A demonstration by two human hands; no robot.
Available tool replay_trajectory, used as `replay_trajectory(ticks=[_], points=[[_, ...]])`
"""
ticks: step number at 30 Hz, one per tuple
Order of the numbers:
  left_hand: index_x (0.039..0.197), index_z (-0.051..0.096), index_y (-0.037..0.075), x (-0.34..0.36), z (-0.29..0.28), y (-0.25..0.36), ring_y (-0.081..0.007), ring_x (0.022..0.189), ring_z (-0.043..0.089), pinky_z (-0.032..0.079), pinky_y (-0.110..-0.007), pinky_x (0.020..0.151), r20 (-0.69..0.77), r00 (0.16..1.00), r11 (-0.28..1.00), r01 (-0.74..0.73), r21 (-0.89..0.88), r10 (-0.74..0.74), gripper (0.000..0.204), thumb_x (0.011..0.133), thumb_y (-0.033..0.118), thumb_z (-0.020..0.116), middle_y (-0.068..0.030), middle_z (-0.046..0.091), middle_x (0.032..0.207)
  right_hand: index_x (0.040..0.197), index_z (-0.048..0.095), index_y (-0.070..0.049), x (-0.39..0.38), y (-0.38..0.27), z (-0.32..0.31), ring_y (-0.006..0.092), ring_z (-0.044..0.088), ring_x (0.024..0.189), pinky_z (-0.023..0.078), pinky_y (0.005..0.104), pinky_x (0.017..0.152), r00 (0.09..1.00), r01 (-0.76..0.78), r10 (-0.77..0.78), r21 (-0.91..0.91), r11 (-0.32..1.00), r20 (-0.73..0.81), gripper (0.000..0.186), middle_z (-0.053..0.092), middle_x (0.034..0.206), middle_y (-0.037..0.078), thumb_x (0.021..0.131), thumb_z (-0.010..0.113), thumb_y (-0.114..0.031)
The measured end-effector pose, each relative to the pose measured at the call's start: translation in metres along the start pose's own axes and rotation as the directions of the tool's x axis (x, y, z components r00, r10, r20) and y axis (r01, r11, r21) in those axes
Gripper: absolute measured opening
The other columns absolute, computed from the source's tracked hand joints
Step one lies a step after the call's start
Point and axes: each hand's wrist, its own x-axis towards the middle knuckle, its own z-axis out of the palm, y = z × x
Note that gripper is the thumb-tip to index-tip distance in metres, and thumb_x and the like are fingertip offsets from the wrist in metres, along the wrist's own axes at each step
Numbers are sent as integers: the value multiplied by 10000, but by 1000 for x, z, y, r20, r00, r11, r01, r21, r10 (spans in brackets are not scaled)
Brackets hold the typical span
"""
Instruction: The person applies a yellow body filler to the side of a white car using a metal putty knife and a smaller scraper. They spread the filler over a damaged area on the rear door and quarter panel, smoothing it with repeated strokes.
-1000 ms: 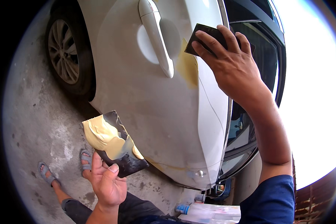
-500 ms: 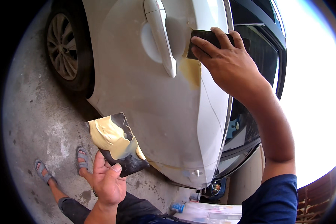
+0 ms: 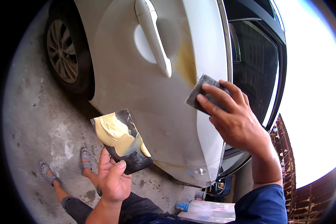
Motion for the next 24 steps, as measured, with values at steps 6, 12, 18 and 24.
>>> replay_trajectory(ticks=[6, 12, 18, 24], points=[[1452, 236, -1, 1, 37, -2, -284, 1306, 428, 353, -470, 1099, 18, 1000, 980, 26, -198, -23, 657, 819, -34, 407, -165, 414, 1409, 1315, 555, -71, -32, -52, 54, 392, 448, 1225, 397, 462, 1025, 958, 281, -170, 875, 395, -231, 497, 464, 1350, 177, 833, 668, -119], [1454, 234, -5, -2, 37, 18, -292, 1294, 446, 379, -452, 1088, 73, 986, 988, -150, -24, 152, 666, 816, -20, 427, -165, 421, 1406, 1254, 590, -163, -8, -10, 43, 372, 359, 1254, 342, 472, 968, 975, -162, 161, 9, 987, -152, 482, 433, 1402, 52, 785, 610, -51], [1447, 243, -22, -5, 18, 20, -281, 1293, 445, 369, -438, 1090, 9, 991, 990, -136, 31, 135, 650, 820, -23, 414, -177, 422, 1404, 1309, 532, -207, 57, 23, 9, 339, 265, 1318, 243, 476, 1021, 953, -264, 147, -491, 830, -264, 524, 351, 1422, 4, 815, 556, -31], [1451, 236, -21, -10, 2, 21, -276, 1297, 442, 364, -438, 1092, -44, 995, 996, -92, -13, 91, 655, 823, -36, 422, -174, 423, 1406, 1320, 551, -245, 92, 26, -17, 287, 274, 1385, 177, 500, 1138, 988, -155, 107, -643, 750, -113, 496, 371, 1461, -29, 881, 513, -16]])
